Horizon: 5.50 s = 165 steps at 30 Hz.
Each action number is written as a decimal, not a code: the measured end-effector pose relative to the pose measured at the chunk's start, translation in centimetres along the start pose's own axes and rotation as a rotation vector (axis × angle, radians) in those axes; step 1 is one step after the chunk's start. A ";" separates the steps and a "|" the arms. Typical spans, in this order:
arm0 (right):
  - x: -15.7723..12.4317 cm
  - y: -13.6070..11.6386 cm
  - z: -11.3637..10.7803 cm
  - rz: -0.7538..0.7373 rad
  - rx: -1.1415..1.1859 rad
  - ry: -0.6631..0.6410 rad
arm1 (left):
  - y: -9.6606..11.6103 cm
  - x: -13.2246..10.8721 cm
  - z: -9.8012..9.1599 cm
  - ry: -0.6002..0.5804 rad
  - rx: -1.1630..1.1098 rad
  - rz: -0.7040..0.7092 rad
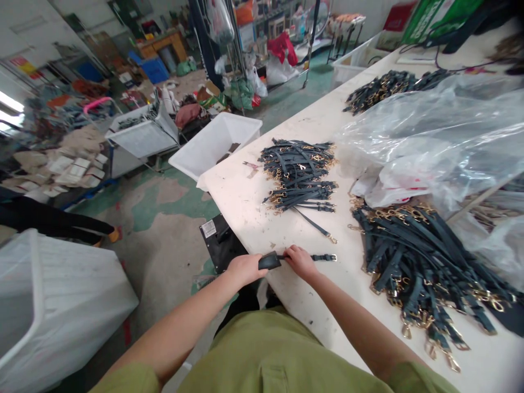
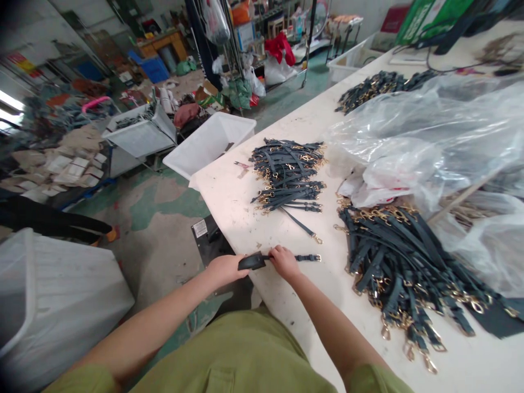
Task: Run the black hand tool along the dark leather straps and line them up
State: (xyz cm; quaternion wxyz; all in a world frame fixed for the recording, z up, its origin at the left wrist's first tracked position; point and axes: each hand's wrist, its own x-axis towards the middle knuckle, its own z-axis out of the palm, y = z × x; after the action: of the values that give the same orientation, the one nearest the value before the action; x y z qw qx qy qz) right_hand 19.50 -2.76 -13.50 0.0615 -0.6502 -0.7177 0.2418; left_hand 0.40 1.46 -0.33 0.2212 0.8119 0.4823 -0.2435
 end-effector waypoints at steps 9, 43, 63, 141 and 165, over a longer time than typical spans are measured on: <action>-0.1 -0.2 -0.3 -0.005 -0.033 0.014 | -0.2 0.5 -0.6 0.013 -0.060 -0.017; 12.1 4.8 -10.4 0.115 -0.445 0.221 | -5.3 -2.5 -0.4 0.032 -0.318 -0.239; 3.4 1.3 -2.5 -0.144 -0.285 -0.034 | -4.5 -2.3 -0.9 0.008 -0.142 -0.120; 2.5 3.6 -5.8 0.060 -0.045 -0.130 | -4.9 -0.1 -2.9 0.077 -0.213 -0.165; 5.3 -0.9 -3.2 0.036 -0.070 -0.046 | -4.3 -2.2 -1.9 0.043 -0.218 -0.131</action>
State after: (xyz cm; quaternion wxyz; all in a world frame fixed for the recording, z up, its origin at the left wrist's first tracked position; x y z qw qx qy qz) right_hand 19.23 3.14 -11.53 0.0178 -0.6590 -0.7150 0.2328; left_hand -4.01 2.98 1.95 0.2815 0.7549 0.5624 -0.1861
